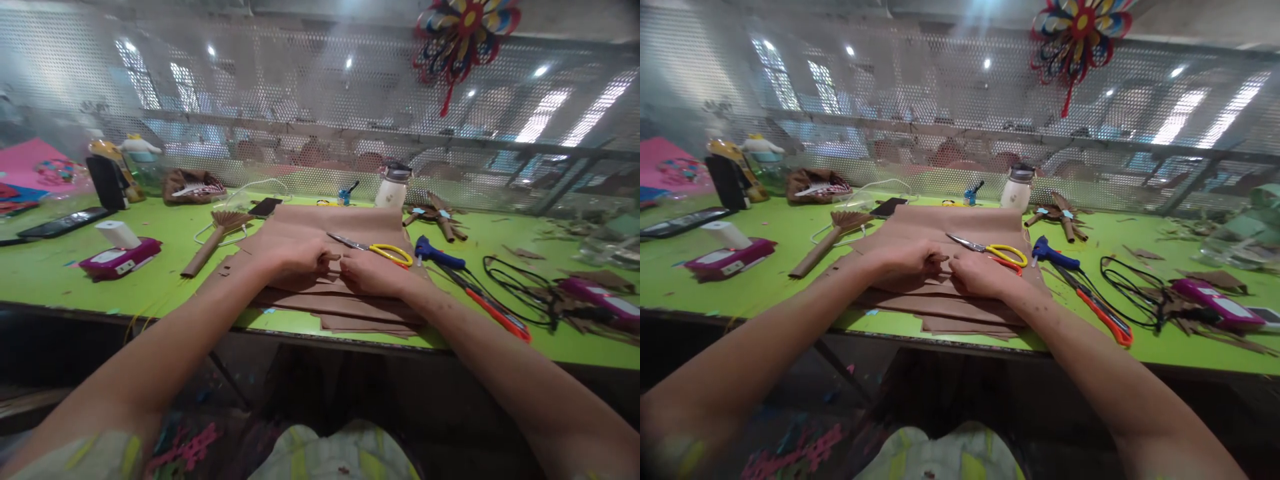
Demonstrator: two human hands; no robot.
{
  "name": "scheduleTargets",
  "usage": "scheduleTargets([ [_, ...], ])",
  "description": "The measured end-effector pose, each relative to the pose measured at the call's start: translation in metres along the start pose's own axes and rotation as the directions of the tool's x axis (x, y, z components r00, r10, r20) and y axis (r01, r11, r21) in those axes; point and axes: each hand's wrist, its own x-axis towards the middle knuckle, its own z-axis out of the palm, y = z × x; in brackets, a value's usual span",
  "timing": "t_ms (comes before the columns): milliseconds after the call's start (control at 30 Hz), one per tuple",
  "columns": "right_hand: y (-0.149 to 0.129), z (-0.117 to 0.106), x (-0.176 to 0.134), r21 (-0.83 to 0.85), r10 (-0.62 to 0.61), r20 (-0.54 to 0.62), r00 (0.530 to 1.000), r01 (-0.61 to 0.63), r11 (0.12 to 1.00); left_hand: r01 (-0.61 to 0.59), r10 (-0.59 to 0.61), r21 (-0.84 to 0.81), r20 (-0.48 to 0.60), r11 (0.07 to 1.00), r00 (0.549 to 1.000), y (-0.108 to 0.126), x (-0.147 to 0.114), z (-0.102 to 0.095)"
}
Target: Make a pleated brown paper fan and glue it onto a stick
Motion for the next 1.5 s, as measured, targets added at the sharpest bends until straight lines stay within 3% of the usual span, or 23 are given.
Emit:
scheduleTargets([
  [133,-0.006,-0.002,-0.003,-0.04,-0.001,-0.016,1.0,0.0,0.999,-0.008,0.01,0.132,-0.019,0.991,1.0,0.009,-0.01,0.0],
  [333,-0.013,-0.007,-0.007,-0.115,-0.143,-0.022,0.989,0.14,0.983,-0.033,0.072,0.31,-0.114,0.95,0.991,0.007,-0.018,0.009],
  [600,-0.026,-0.025,-0.019,-0.198,-0.152,0.02,0.988,0.153,0.968,-0.042,0.102,0.369,-0.143,0.928,0.984,0.0,-0.032,0.014],
  [833,-0.018,-0.014,-0.023,-0.251,-0.204,0.051,0.978,0.211,0.945,-0.049,0.105,0.348,-0.144,0.936,0.984,0.001,-0.033,0.015],
  [933,-0.007,-0.003,-0.021,-0.209,-0.174,0.087,0.981,0.189,0.959,-0.05,0.112,0.393,-0.135,0.918,0.984,0.002,-0.034,0.013],
  [1000,0.003,0.0,-0.018,-0.162,-0.062,0.076,0.995,0.073,0.984,-0.062,0.125,0.421,-0.124,0.905,0.984,0.003,-0.035,0.01],
  [1133,0.021,-0.007,-0.013,0.011,0.135,-0.075,0.988,-0.134,0.991,-0.073,0.135,0.435,-0.113,0.897,0.984,0.007,-0.033,0.004],
  [1200,0.023,-0.013,-0.009,0.127,0.123,-0.14,0.983,-0.105,0.986,-0.066,0.126,0.411,-0.12,0.909,0.985,0.011,-0.031,0.001],
  [1267,0.019,-0.016,-0.005,0.191,0.077,-0.115,0.99,-0.054,0.98,-0.028,0.084,0.374,-0.134,0.927,0.987,0.016,-0.03,-0.002],
  [1400,0.001,-0.01,0.001,0.184,0.058,-0.071,0.996,-0.045,0.982,0.073,-0.038,0.275,-0.131,0.959,0.991,0.026,-0.025,-0.009],
  [1500,-0.005,-0.002,0.003,0.182,0.075,-0.086,0.994,-0.058,0.982,0.083,-0.058,0.197,-0.129,0.977,0.99,0.03,-0.018,-0.007],
])
